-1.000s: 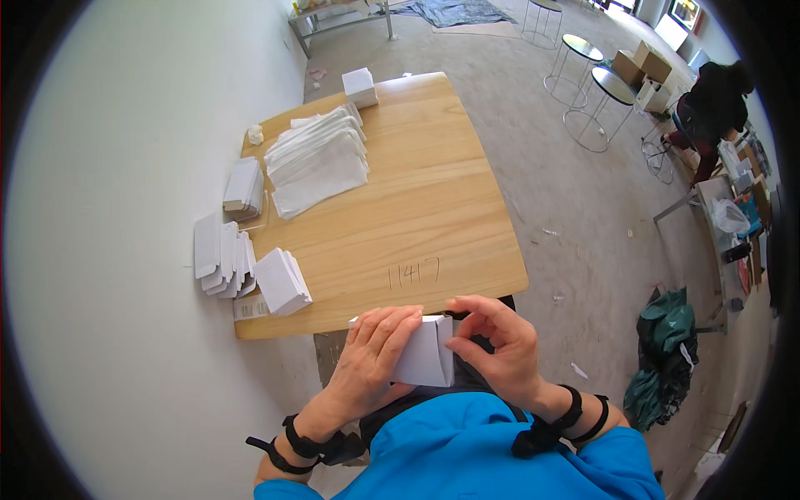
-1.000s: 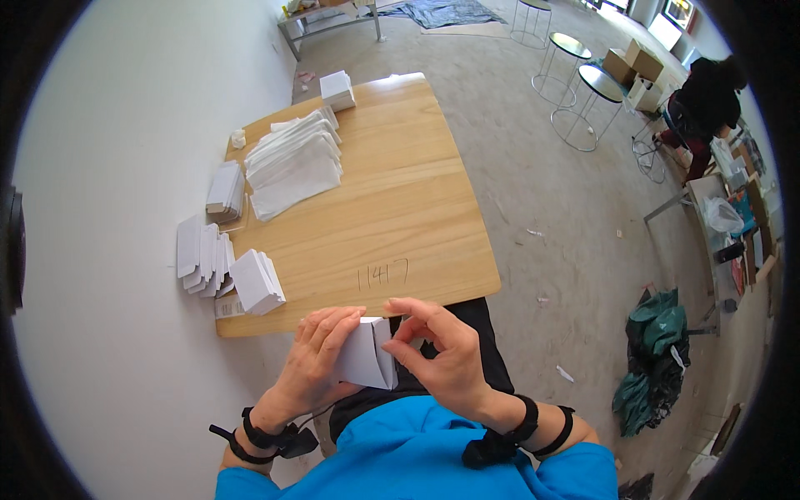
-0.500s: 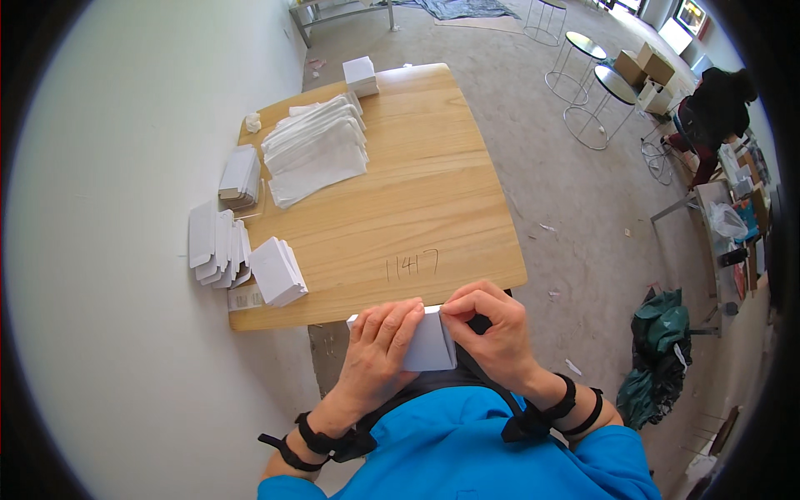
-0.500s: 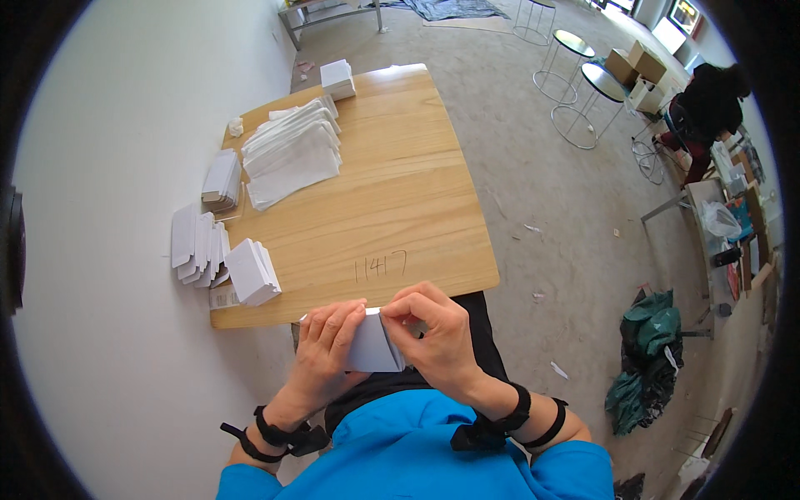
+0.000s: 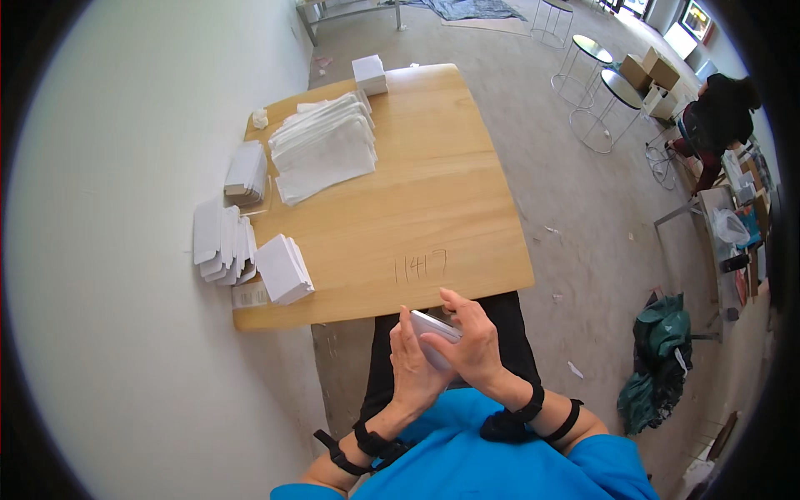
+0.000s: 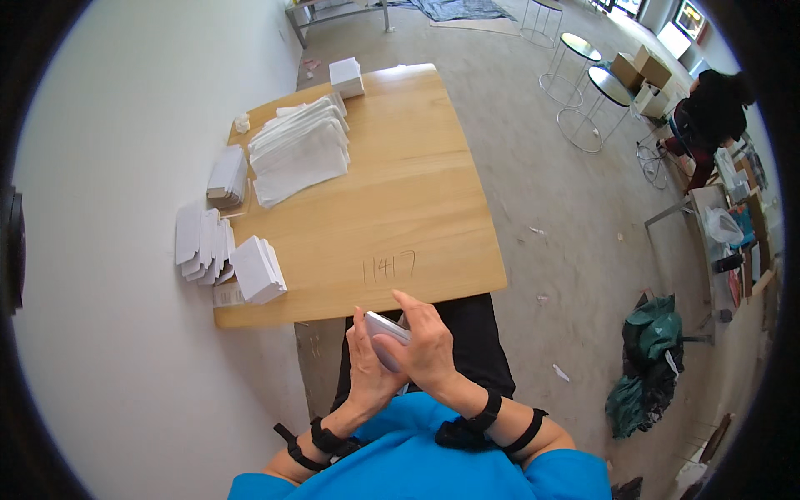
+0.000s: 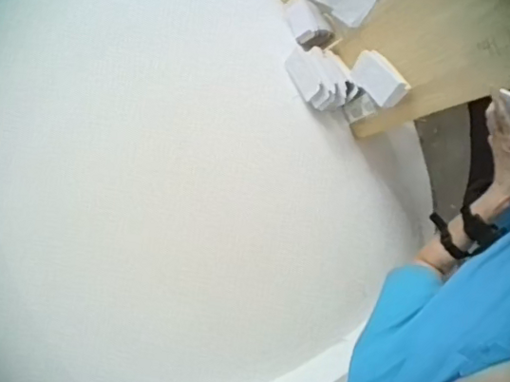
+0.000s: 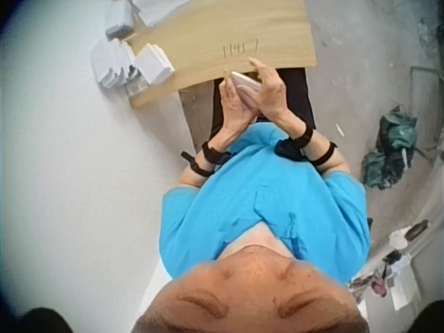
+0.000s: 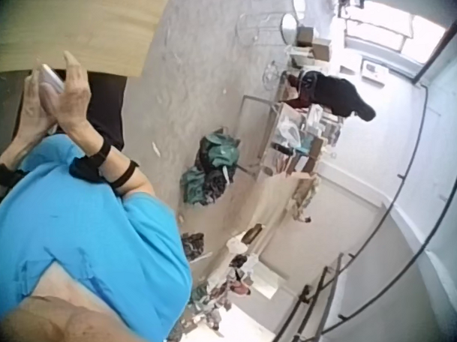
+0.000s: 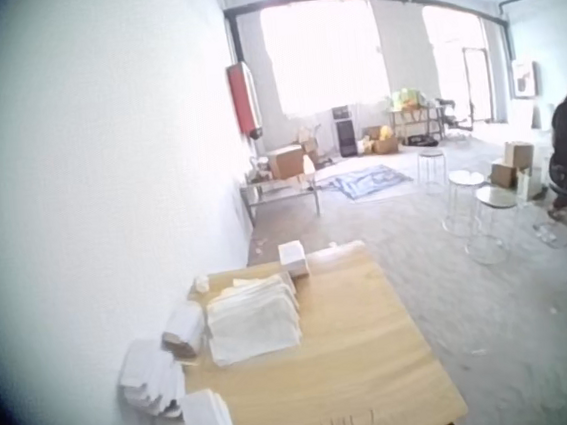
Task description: Insert stacks of white paper sheets or filters into small cardboard boxes.
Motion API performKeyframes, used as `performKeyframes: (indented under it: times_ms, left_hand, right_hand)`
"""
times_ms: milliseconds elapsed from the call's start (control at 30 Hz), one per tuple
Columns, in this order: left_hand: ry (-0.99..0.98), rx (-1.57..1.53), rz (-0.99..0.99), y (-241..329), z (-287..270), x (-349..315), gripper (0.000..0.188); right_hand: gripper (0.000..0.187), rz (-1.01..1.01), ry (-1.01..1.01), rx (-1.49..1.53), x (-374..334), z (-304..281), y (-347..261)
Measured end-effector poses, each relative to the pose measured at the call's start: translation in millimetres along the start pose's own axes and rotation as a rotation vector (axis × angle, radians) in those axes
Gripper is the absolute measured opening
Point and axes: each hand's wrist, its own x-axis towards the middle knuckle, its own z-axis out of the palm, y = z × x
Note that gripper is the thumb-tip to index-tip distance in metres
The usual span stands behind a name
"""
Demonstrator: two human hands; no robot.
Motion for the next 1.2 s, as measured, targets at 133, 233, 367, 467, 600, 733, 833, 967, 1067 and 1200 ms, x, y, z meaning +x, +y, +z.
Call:
performKeyframes:
  times_ms: [133,233,367,467,600,733,833,967,1067,1200]
  left_hand:
    - [-0.257,-0.145,-0.107,-9,-20,-9,0.117]
    - [-0.394,-0.602,-0.368,-33,-34,-15,0.077]
    - [-0.331,-0.58,-0.313,-31,-40,-21,0.063]
    - [-0.374,-0.503,-0.268,-39,-42,-28,0.058]
    - [-0.359,-0.525,-0.227,-44,-45,-34,0.047]
    - [-0.411,-0.515,-0.168,-52,-50,-31,0.034]
    - [-0.323,-0.528,-0.035,-58,-44,-31,0.026]
    - [-0.306,-0.592,-0.054,-53,-47,-26,0.022]
    - [-0.377,-0.548,-0.188,-48,-52,-25,0.019]
    - [-0.361,-0.615,-0.172,-54,-47,-36,0.015]
  right_hand:
    - [0.028,0.03,-0.26,0.179,-15,-9,28]
    - [0.025,0.078,-0.487,0.314,-6,-25,33]
    - [0.028,0.094,-0.521,0.28,-18,-26,41]
    - [0.033,0.014,-0.42,0.287,-32,-26,48]
    - [0.027,-0.039,-0.396,0.254,-43,-31,53]
    - [0.018,-0.053,-0.464,0.278,-44,-32,57]
    - [0.016,-0.029,-0.486,0.305,-46,-31,57]
    - [0.014,-0.046,-0.473,0.302,-43,-31,53]
    - [0.013,-0.053,-0.469,0.287,-42,-31,53]
    - [0.013,-0.03,-0.524,0.282,-51,-32,55]
